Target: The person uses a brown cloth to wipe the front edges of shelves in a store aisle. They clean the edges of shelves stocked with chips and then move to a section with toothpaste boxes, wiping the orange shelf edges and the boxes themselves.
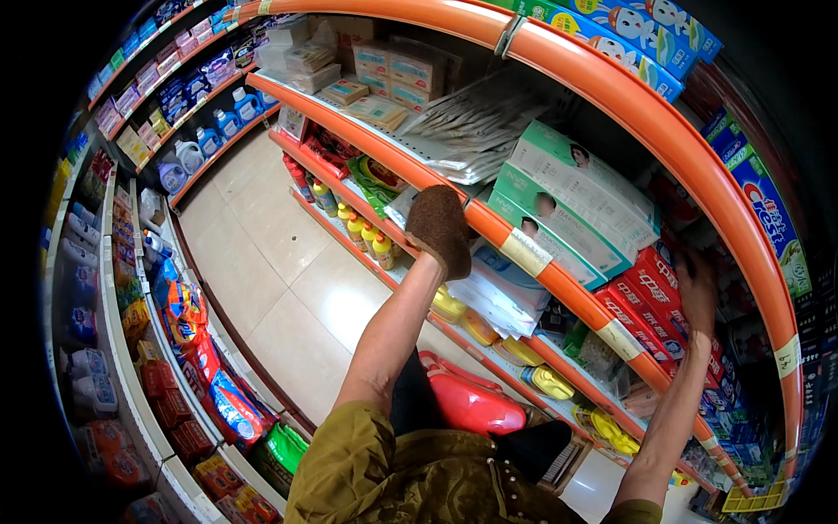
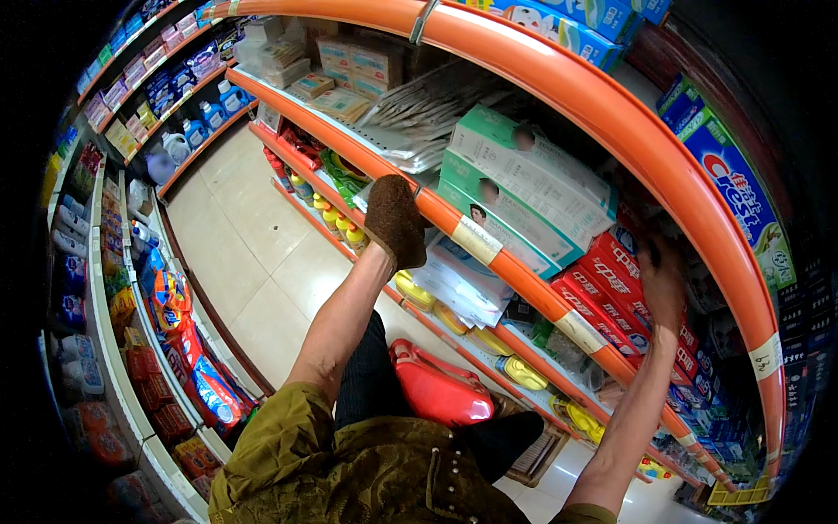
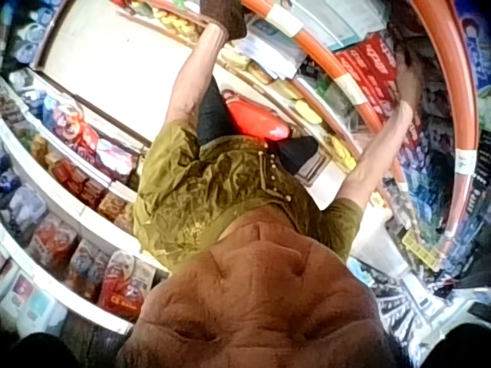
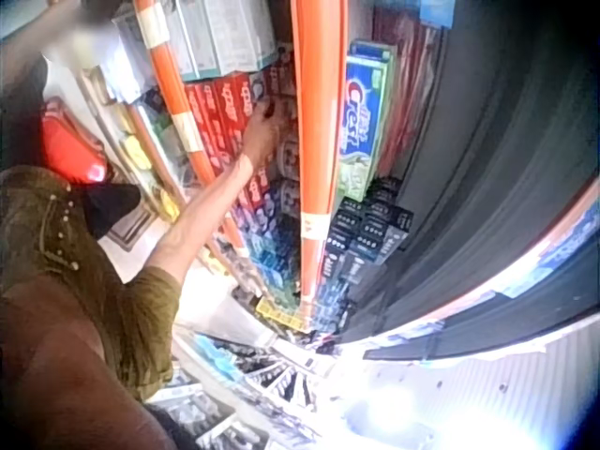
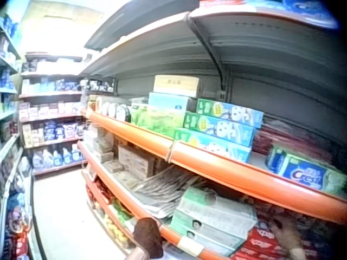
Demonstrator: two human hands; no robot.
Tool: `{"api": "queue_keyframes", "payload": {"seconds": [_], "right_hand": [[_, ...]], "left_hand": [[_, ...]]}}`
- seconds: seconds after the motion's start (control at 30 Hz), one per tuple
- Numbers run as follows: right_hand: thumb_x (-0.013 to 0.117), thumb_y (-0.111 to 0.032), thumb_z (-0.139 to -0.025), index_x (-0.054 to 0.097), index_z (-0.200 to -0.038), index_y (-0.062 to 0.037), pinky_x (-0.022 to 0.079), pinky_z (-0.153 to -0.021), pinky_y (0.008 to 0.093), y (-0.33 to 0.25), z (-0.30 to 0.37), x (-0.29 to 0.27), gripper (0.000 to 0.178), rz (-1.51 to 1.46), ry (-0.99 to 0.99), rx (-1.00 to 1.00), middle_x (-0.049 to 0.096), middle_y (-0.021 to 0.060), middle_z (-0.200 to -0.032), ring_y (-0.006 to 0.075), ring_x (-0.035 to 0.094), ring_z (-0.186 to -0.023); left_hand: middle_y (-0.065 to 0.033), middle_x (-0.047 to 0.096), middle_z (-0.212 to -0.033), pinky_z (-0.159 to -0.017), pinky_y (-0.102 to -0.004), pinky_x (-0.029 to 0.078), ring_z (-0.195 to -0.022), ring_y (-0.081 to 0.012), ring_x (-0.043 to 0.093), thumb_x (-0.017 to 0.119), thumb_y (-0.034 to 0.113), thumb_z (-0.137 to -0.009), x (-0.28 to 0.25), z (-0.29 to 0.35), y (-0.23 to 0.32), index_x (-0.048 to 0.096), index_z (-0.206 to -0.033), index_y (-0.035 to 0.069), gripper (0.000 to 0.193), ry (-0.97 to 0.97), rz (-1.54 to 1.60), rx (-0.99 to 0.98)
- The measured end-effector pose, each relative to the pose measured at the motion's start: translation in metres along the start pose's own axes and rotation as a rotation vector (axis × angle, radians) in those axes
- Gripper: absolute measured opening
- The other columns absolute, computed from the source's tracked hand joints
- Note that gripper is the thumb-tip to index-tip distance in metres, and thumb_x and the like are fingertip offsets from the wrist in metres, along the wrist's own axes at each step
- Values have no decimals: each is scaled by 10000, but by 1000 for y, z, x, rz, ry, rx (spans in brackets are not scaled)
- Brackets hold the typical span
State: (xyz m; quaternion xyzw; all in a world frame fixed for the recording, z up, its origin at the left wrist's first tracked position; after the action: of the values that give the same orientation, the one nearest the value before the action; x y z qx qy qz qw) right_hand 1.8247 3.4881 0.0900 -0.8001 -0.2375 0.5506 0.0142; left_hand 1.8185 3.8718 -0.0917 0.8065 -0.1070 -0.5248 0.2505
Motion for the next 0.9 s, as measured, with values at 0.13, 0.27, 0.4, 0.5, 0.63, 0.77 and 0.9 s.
{"api": "queue_keyframes", "payload": {"seconds": [0.13,0.27,0.4,0.5,0.63,0.77,0.9], "right_hand": [[494,-224,-906,574,-1112,-8,419,-869,364,-4,0,-1,309,41,-7,-8,591,206,-1068,345,558,-969],[496,-224,-905,567,-1121,9,405,-893,367,4,-1,2,326,40,-6,5,572,218,-1108,346,540,-1013],[502,-225,-904,551,-1150,14,384,-927,368,6,-1,3,347,25,-23,16,548,223,-1155,342,517,-1063],[508,-227,-902,545,-1172,5,377,-938,367,5,1,-1,358,126,19,37,544,216,-1171,335,511,-1075],[506,-230,-902,550,-1169,-2,379,-933,371,7,-1,3,354,65,-13,77,541,213,-1183,331,505,-1093],[499,-232,-903,569,-1144,-5,395,-912,371,4,-1,-2,338,140,18,56,568,207,-1141,327,530,-1059],[497,-225,-903,579,-1127,-5,412,-886,372,0,-2,-4,325,189,41,32,594,203,-1095,324,559,-1008]], "left_hand": [[-83,539,-792,-692,-351,427,-770,-266,523,735,332,-591,-16,2,7,573,-840,83,388,-2,-39,19],[-81,539,-793,-703,-353,428,-781,-266,522,732,356,-596,-30,0,14,572,-850,83,406,-32,-129,60],[-80,538,-794,-715,-356,428,-792,-266,521,730,381,-600,-48,-5,12,571,-860,83,426,-39,-268,76],[-99,570,-819,-737,-351,450,-824,-266,555,722,389,-605,-61,-22,-20,599,-863,82,419,22,-369,6],[-139,635,-868,-777,-340,493,-881,-265,624,708,392,-613,-88,-65,-89,655,-866,80,406,117,-527,-118],[-153,658,-935,-720,-367,530,-877,-248,655,748,382,-567,-97,-90,-139,684,-915,81,464,-204,-482,-298],[-145,666,-862,-734,-373,521,-846,-279,652,724,344,-596,-107,-86,-150,698,-856,118,345,24,-248,-231]]}}
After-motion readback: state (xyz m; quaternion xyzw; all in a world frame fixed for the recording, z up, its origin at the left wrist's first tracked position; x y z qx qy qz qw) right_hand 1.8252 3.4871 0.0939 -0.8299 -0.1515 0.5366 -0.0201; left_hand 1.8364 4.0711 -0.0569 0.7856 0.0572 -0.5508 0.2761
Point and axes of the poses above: each hand's wrist, its own z-axis away from the middle knuckle, its own x-axis out of the palm, y = z × x, the point moved 10 cm from there along -z, towards the middle knuckle
